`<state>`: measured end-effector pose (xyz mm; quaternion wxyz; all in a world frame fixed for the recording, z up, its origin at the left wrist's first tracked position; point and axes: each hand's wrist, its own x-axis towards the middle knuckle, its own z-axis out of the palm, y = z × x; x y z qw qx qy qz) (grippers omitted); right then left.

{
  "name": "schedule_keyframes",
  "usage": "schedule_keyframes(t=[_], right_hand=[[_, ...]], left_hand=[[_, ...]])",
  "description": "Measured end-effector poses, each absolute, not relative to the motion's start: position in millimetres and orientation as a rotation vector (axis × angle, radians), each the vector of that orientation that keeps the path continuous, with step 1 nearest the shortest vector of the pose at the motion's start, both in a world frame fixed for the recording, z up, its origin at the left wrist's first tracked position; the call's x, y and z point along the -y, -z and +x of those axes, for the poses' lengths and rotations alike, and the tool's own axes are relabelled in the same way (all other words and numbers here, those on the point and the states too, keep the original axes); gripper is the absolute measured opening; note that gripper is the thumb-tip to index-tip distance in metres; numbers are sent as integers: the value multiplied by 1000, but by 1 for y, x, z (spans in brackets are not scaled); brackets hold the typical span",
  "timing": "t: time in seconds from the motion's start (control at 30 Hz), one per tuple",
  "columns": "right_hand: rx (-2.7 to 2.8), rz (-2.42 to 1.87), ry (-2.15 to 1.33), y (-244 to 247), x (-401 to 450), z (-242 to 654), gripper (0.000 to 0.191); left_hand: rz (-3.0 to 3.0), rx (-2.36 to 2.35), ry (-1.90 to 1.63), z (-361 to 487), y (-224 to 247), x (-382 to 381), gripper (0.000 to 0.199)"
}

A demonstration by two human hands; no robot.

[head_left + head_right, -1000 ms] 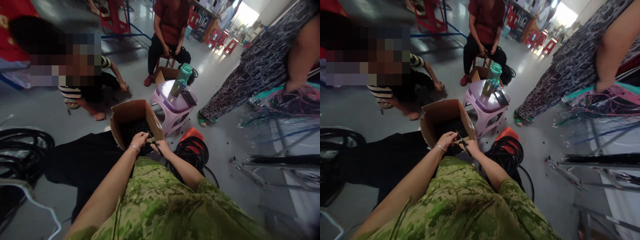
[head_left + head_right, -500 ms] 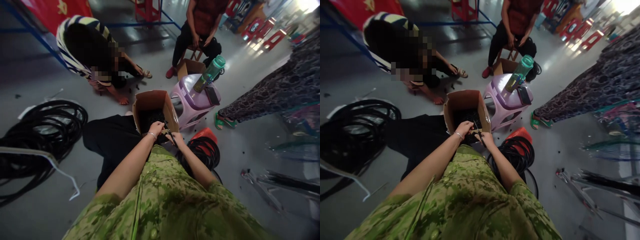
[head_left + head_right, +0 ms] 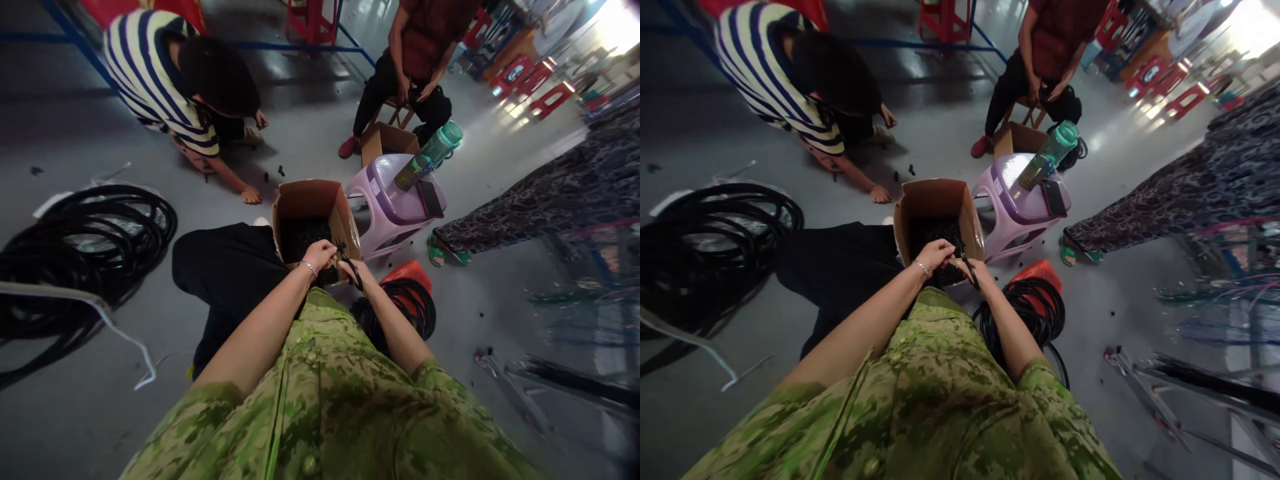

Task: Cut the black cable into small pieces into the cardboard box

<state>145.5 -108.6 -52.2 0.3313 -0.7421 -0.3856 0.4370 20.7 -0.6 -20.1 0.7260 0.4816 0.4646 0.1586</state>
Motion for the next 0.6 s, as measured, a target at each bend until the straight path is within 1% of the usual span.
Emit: schedule_keyframes(t=[0.4, 0.6], right_hand=[[1139, -2115, -917, 69, 119, 142, 55], [1049, -2148, -1000, 75, 121, 132, 55]], left_hand=[[1059, -1142, -309, 22, 36, -2, 22], [1050, -1155, -315, 21, 42, -5, 24]])
